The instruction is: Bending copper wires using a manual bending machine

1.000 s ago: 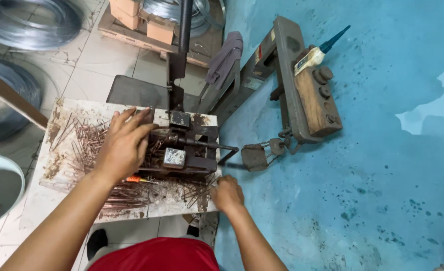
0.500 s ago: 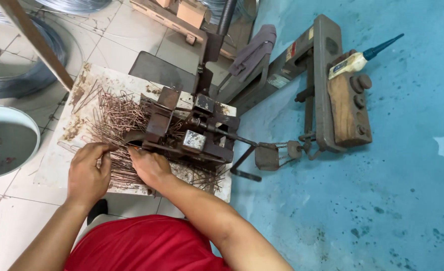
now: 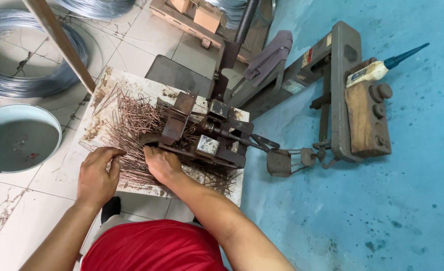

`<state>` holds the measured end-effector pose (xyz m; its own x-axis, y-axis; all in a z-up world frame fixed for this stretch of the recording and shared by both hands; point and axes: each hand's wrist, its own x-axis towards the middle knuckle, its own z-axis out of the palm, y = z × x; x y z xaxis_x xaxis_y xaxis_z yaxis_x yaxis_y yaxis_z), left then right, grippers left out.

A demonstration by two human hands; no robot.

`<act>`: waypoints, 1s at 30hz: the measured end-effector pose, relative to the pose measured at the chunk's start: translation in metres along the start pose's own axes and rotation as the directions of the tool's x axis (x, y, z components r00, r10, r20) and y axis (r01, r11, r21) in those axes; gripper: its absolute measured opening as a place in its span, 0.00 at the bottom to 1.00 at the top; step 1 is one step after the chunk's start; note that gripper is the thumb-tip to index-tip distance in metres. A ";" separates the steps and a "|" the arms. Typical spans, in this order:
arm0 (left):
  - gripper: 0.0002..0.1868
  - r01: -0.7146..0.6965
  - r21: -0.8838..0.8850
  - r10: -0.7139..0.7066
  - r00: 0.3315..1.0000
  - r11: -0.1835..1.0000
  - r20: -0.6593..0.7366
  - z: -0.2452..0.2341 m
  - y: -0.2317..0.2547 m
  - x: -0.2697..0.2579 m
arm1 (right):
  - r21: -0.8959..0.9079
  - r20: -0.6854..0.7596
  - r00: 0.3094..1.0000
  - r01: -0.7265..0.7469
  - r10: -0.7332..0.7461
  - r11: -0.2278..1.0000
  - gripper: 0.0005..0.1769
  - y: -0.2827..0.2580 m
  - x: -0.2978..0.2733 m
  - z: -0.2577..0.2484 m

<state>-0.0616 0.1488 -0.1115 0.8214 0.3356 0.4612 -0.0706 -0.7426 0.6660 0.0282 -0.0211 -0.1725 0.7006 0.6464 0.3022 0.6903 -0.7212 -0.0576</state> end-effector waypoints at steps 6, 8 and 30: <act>0.20 -0.142 0.139 0.052 0.857 0.980 0.513 -0.012 0.047 0.019 | 0.320 0.371 0.912 -0.301 0.174 0.898 0.10 0.019 -0.037 -0.103; 0.21 -0.155 0.020 0.110 0.783 0.988 0.613 -0.014 0.077 0.035 | 0.389 0.333 0.928 -0.294 0.164 0.873 0.10 0.029 -0.044 -0.131; 0.12 0.639 -0.487 -0.305 0.740 0.595 0.600 -0.008 0.185 0.103 | 0.591 -0.099 0.877 -0.329 0.471 0.737 0.10 0.052 -0.055 -0.256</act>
<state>0.0057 0.0506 0.0639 0.9687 0.1271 -0.2131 0.2076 0.0547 0.9767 -0.0204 -0.1582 0.0519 0.9212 0.2024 0.3322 0.3849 -0.5971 -0.7038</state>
